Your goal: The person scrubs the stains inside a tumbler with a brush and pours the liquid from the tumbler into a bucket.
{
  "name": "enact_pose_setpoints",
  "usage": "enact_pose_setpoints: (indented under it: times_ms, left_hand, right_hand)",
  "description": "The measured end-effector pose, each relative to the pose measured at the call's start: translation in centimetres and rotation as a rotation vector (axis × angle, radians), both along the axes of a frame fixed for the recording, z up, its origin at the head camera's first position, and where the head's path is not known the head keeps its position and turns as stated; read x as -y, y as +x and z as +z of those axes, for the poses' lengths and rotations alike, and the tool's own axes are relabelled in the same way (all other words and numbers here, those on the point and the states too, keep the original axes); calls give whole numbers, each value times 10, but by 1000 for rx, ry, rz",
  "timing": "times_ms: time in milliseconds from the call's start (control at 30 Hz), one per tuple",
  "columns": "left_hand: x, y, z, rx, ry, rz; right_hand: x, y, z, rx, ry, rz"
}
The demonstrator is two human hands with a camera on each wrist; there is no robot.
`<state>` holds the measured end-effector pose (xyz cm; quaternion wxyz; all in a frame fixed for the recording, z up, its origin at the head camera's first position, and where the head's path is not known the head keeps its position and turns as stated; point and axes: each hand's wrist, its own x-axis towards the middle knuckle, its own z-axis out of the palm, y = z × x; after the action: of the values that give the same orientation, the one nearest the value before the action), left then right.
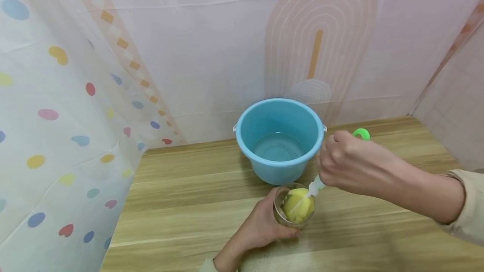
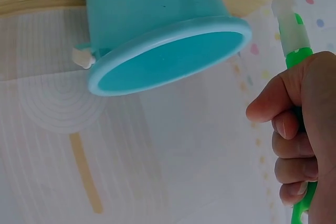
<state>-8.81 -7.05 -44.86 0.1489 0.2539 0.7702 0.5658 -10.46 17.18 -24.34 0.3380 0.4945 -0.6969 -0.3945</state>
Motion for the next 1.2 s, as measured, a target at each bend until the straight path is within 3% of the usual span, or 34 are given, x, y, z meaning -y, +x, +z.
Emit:
enact_pose_setpoints:
  times_ms: [367, 633, 1200]
  left_hand:
    - [1, -1, -1, 6, 31, -5]
    - [0, -1, 0, 9, 19, -5]
    - [0, 0, 1, 16, 10, -11]
  right_hand:
    - [12, 4, 6, -44, -34, 37]
    - [18, -2, 8, -63, -38, 50]
    - [7, -23, 13, -46, -12, -50]
